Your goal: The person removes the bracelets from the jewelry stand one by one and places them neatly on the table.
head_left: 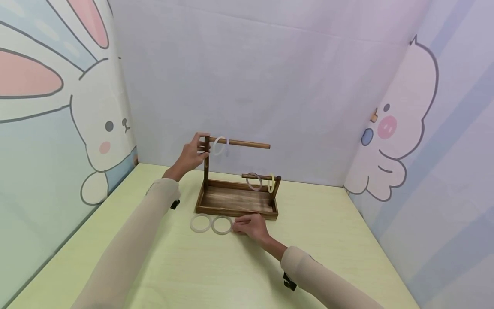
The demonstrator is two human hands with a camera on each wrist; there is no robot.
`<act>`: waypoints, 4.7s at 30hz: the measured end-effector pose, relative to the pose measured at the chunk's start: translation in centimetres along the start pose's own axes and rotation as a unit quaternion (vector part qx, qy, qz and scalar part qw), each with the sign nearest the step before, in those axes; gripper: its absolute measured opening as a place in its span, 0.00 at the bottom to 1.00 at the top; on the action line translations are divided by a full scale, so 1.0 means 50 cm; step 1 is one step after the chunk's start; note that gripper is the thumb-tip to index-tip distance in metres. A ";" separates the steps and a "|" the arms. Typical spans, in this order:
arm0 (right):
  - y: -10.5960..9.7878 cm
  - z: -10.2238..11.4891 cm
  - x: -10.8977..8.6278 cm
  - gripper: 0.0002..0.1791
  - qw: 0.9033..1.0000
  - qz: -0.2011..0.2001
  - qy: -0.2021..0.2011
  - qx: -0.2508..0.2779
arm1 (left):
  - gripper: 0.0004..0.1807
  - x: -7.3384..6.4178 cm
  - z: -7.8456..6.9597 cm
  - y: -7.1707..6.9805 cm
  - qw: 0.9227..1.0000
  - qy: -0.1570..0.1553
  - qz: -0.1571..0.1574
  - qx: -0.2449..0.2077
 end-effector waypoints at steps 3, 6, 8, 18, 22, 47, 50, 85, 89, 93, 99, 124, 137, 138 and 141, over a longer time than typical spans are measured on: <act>-0.001 0.004 0.000 0.13 1.000 0.003 -0.004 -0.006 | 0.37 0.003 0.002 -0.001 1.000 -0.001 -0.001 -0.002; -0.002 0.008 0.002 0.14 1.000 0.003 -0.006 -0.018 | 0.37 0.006 0.004 0.000 1.000 -0.003 -0.001 -0.001; -0.002 0.010 0.005 0.14 1.000 0.001 -0.007 -0.026 | 0.37 0.008 0.005 0.001 1.000 -0.005 -0.002 -0.002; 0.004 0.041 0.017 0.14 0.998 -0.013 -0.037 -0.054 | 0.37 0.003 0.007 -0.001 1.000 0.001 0.001 -0.006; 0.008 0.056 0.022 0.14 0.996 -0.015 -0.058 -0.072 | 0.37 0.004 0.013 0.000 1.000 0.003 0.002 -0.006; -0.001 0.125 0.094 0.12 0.987 -0.027 -0.108 -0.117 | 0.36 0.005 0.010 0.004 1.000 0.006 0.000 0.000; -0.001 0.135 0.100 0.13 0.985 -0.029 -0.114 -0.126 | 0.36 0.004 0.005 0.002 1.000 0.006 0.002 0.003; -0.022 0.220 0.183 0.15 0.980 -0.107 -0.148 -0.084 | 0.35 0.009 0.012 0.003 1.000 0.000 0.003 0.008; -0.020 0.222 0.191 0.16 0.980 -0.107 -0.143 -0.084 | 0.35 0.007 0.009 0.003 1.000 -0.002 0.002 0.005; -0.022 0.232 0.195 0.16 0.977 -0.116 -0.155 -0.088 | 0.35 0.005 0.003 0.004 1.000 0.001 0.003 0.006; -0.023 0.247 0.207 0.17 0.973 -0.134 -0.167 -0.082 | 0.35 0.004 0.002 0.005 1.000 0.002 0.005 0.003; -0.006 0.279 0.253 0.19 0.967 -0.150 -0.187 -0.091 | 0.36 0.006 0.007 0.006 1.000 -0.005 -0.005 0.009; 0.008 0.295 0.270 0.19 0.961 -0.171 -0.199 -0.086 | 0.36 0.008 0.007 0.005 1.000 0.000 -0.006 -0.007; 0.009 0.296 0.271 0.19 0.961 -0.172 -0.199 -0.086 | 0.36 0.008 0.007 0.005 1.000 0.001 -0.006 -0.007; 0.014 0.297 0.276 0.19 0.960 -0.175 -0.199 -0.085 | 0.36 0.007 0.009 0.004 1.000 0.001 -0.006 -0.006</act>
Point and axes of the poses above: each hand's wrist, its own x-axis towards the middle knuckle, its own y-axis out of the palm, z = x × y, the point moved 2 cm from there along x, towards the middle knuckle, and after that the axes turned 3 degrees about -z, right-handed, at the moved point
